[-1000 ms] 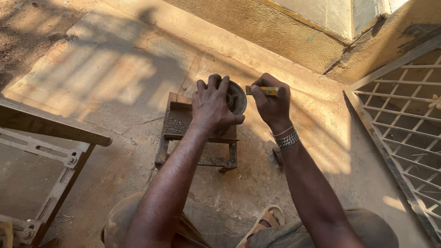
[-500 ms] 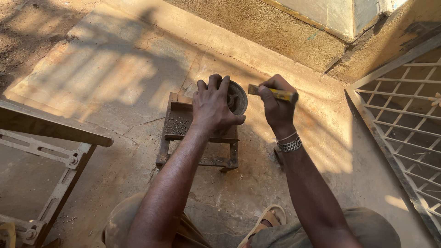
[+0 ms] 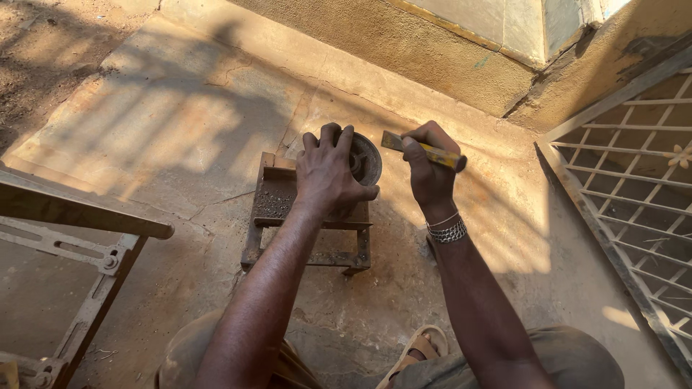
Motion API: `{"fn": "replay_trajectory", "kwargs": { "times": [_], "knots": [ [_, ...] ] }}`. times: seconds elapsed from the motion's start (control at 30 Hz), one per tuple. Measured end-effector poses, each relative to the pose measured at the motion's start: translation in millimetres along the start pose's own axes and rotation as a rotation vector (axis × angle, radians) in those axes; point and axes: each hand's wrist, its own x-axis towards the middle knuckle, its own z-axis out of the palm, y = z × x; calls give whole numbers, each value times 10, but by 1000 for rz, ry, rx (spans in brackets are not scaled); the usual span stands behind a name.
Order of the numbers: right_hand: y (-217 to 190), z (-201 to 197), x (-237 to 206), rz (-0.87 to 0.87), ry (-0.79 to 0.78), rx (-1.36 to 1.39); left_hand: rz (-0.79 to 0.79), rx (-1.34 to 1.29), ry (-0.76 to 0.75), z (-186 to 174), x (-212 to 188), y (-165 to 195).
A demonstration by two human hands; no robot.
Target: The person crouches on a concrete floor and files the edge of a round metal wheel hub resting on a small metal stand, using a flat file by hand. They rotate the hub between passes and continue filing around its rim throughout the clip.
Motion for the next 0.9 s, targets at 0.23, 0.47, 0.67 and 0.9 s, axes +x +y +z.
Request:
{"fn": "replay_trajectory", "kwargs": {
  "times": [0.23,0.47,0.67,0.9],
  "knots": [
    [1,7,-29,-34,-3,17,-7,-4,-14,-51,-19,19],
    [85,33,-7,118,-65,71,8,-36,10,-86,-50,18],
    [16,-22,5,31,-127,-135,-12,-17,-25,-53,-18,41],
    [-55,85,-44,215,-103,80,-10,-45,-13,-45,-27,26]
  ]
}}
